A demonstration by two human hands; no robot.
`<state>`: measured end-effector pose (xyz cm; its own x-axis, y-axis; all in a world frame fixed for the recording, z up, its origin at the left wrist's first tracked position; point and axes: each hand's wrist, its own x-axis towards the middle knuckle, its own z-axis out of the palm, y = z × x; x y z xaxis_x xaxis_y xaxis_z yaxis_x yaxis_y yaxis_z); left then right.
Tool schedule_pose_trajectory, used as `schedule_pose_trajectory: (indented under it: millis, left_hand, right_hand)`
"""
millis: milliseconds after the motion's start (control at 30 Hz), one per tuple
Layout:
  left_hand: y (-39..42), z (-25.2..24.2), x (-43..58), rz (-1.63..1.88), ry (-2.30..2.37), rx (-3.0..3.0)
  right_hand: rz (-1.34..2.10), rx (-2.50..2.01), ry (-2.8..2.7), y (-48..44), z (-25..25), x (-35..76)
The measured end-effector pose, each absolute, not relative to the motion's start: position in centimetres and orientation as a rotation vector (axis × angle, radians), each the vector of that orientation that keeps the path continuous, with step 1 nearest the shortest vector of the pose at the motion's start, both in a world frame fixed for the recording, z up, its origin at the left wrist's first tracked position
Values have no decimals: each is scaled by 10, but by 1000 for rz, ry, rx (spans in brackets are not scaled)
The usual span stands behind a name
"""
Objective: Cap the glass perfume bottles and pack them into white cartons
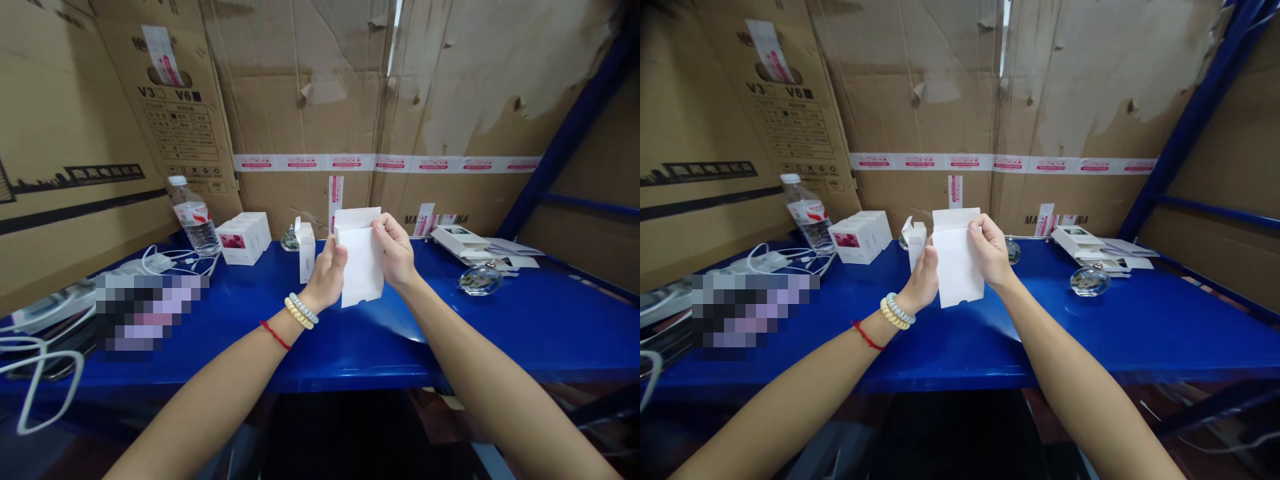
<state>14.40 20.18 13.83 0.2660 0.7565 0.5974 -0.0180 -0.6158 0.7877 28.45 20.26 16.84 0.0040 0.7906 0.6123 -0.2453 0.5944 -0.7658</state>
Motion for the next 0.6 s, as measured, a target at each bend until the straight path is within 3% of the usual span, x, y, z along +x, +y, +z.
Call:
schedule_pose_trajectory:
  millis: [500, 600]
  left_hand:
    - [200, 159, 129, 1214, 947, 2154]
    - [199, 168, 124, 1046, 960, 2165]
  right_hand:
    - [552, -588, -1499, 202, 172, 298]
    - [416, -581, -1520, 201, 174, 307]
